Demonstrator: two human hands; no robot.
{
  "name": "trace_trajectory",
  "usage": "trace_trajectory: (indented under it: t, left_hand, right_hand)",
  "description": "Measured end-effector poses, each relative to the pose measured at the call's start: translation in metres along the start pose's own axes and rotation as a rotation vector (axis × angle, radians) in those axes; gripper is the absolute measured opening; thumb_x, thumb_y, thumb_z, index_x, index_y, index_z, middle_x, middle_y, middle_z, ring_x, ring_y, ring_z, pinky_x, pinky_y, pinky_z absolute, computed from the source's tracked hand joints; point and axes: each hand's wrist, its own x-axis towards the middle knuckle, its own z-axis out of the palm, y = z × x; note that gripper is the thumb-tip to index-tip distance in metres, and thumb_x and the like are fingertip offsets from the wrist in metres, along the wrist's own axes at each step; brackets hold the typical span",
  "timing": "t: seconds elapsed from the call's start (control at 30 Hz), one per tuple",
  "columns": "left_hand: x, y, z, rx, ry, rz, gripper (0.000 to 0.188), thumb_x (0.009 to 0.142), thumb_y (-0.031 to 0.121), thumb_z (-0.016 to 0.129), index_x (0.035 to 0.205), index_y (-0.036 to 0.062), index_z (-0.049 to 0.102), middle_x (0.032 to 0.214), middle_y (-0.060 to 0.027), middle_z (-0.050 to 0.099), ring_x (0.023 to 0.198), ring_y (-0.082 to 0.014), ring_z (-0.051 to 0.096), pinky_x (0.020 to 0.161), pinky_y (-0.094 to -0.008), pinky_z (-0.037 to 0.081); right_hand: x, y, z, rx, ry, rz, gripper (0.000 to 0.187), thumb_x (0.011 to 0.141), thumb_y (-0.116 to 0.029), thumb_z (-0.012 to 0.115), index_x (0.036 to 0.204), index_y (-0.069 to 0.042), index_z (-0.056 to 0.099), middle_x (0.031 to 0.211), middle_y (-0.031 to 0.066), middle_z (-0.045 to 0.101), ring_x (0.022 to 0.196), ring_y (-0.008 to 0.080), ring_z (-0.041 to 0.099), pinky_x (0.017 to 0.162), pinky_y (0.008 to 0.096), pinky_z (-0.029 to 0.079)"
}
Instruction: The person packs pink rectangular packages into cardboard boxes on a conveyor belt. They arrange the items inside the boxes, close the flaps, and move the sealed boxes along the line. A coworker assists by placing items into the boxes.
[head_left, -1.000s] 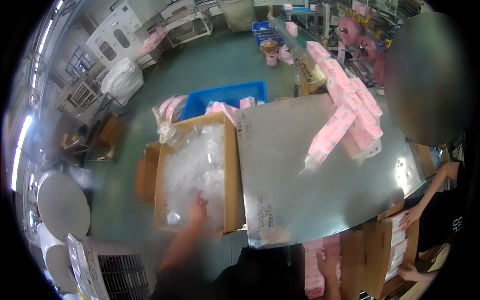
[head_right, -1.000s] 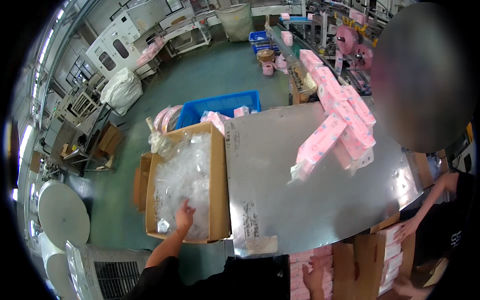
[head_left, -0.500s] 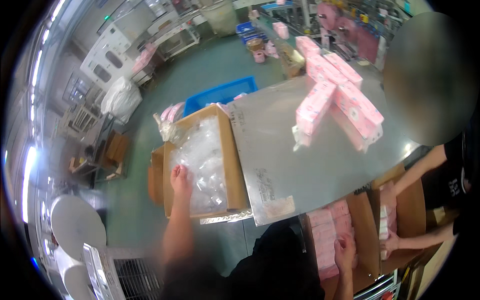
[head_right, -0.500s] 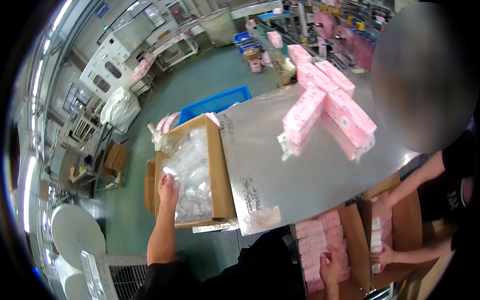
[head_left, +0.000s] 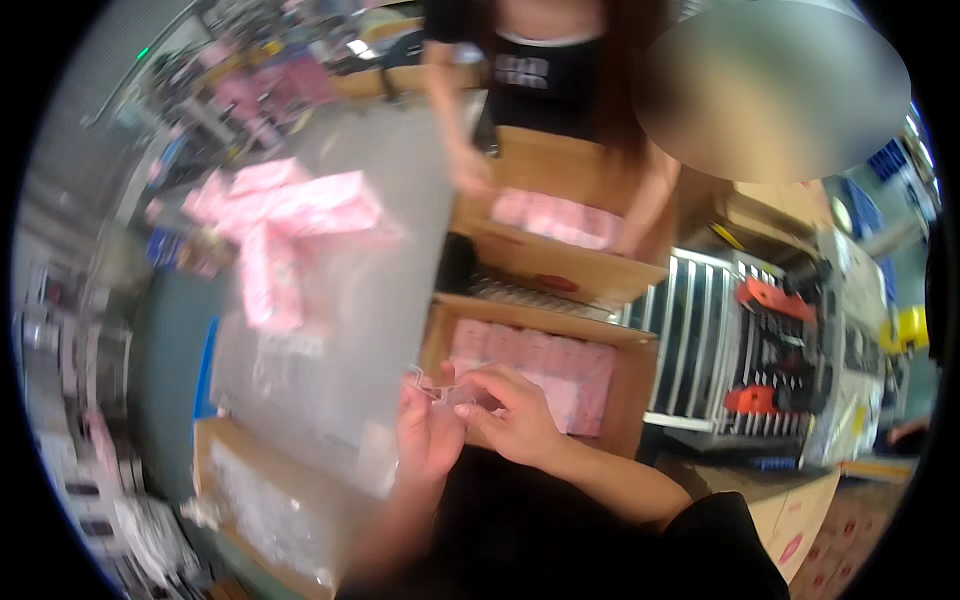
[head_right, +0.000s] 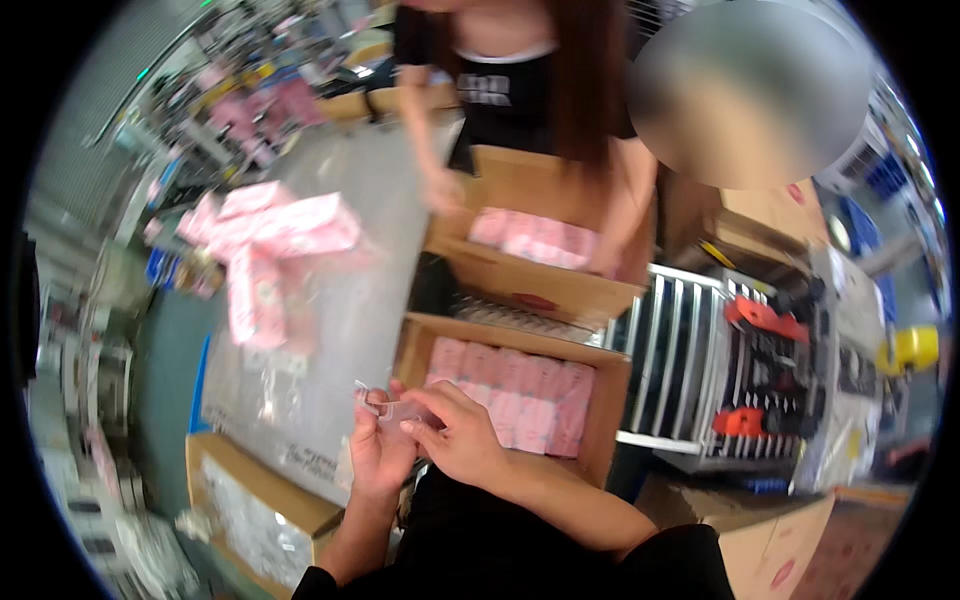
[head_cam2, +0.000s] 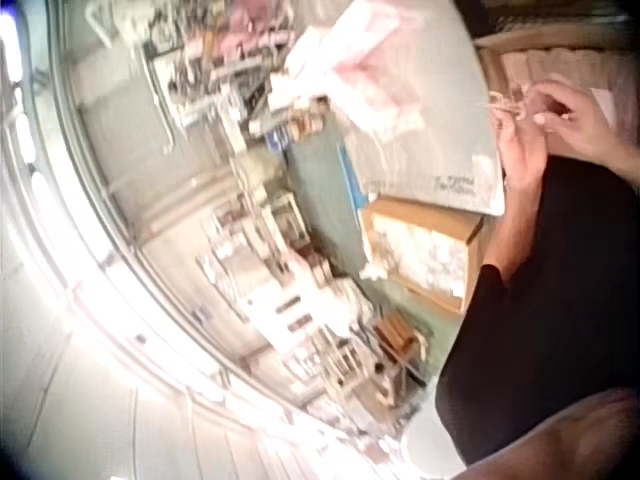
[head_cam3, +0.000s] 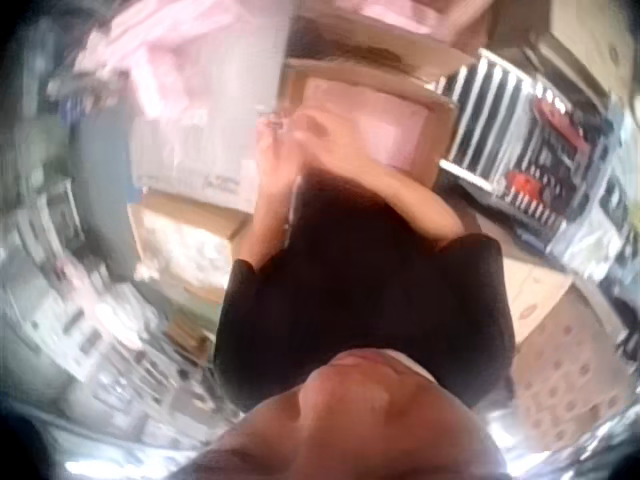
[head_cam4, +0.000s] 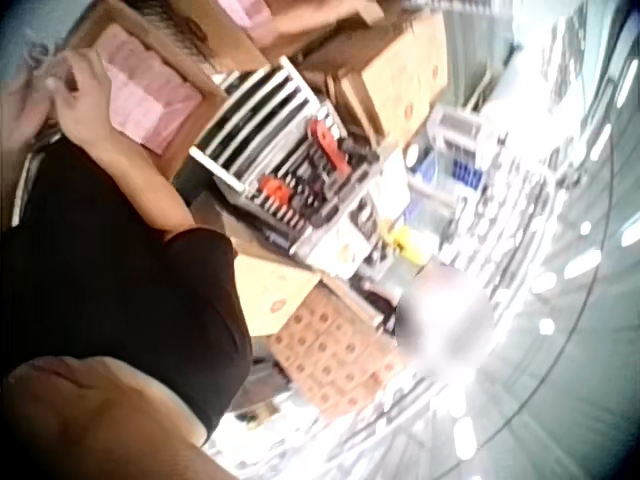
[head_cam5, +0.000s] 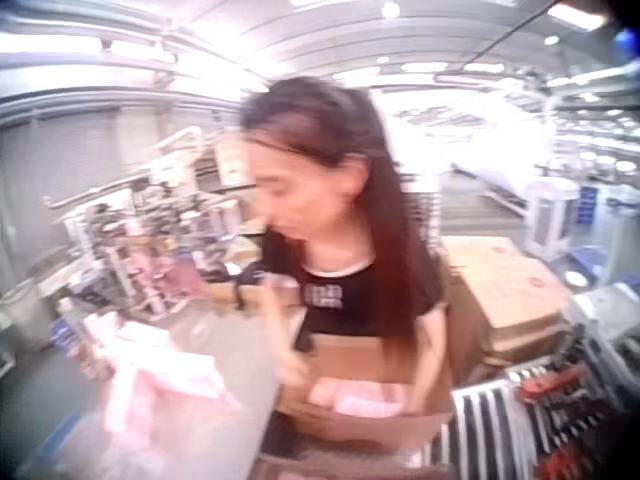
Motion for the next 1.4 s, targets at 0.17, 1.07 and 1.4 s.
trace_trajectory:
  t: [0.17, 1.07, 1.4]
  left_hand:
    - [0.040, -0.056, -0.035, 0.607, 0.038, -0.170, 0.006, 0.098, 0.011, 0.053, 0.102, 0.0074, 0.056, 0.102, -0.0080, 0.063, 0.096, -0.0216, 0.062, 0.086, -0.0385, 0.054]
    - [0.134, 0.402, -0.190, 2.077, 0.633, 0.775, 0.064, 0.088, 0.031, 0.070, 0.139, -0.0001, 0.046, 0.142, -0.0279, 0.042, 0.129, -0.0407, 0.045, 0.105, -0.0512, 0.039]
    - [0.047, 0.262, -0.210, 1.227, 0.695, 0.558, 0.084, 0.091, 0.018, 0.062, 0.151, -0.0088, 0.009, 0.156, -0.0291, 0.018, 0.146, -0.0396, 0.019, 0.118, -0.0447, 0.018]
  right_hand:
    - [-0.052, 0.100, -0.032, -0.018, 0.216, 0.114, 0.025, 0.088, -0.013, 0.064, 0.111, -0.003, 0.064, 0.094, 0.0083, 0.067, 0.093, 0.0183, 0.063, 0.082, 0.0337, 0.052]
    - [0.272, 0.109, 0.302, -0.480, -0.426, -0.274, 0.055, 0.092, -0.026, 0.061, 0.136, 0.002, 0.044, 0.128, 0.0283, 0.054, 0.112, 0.0429, 0.058, 0.092, 0.0472, 0.049]
    - [0.198, 0.149, 0.389, -0.298, -0.795, 0.013, 0.074, 0.093, -0.042, 0.058, 0.150, -0.004, 0.030, 0.145, 0.0245, 0.044, 0.130, 0.0377, 0.048, 0.108, 0.0405, 0.039]
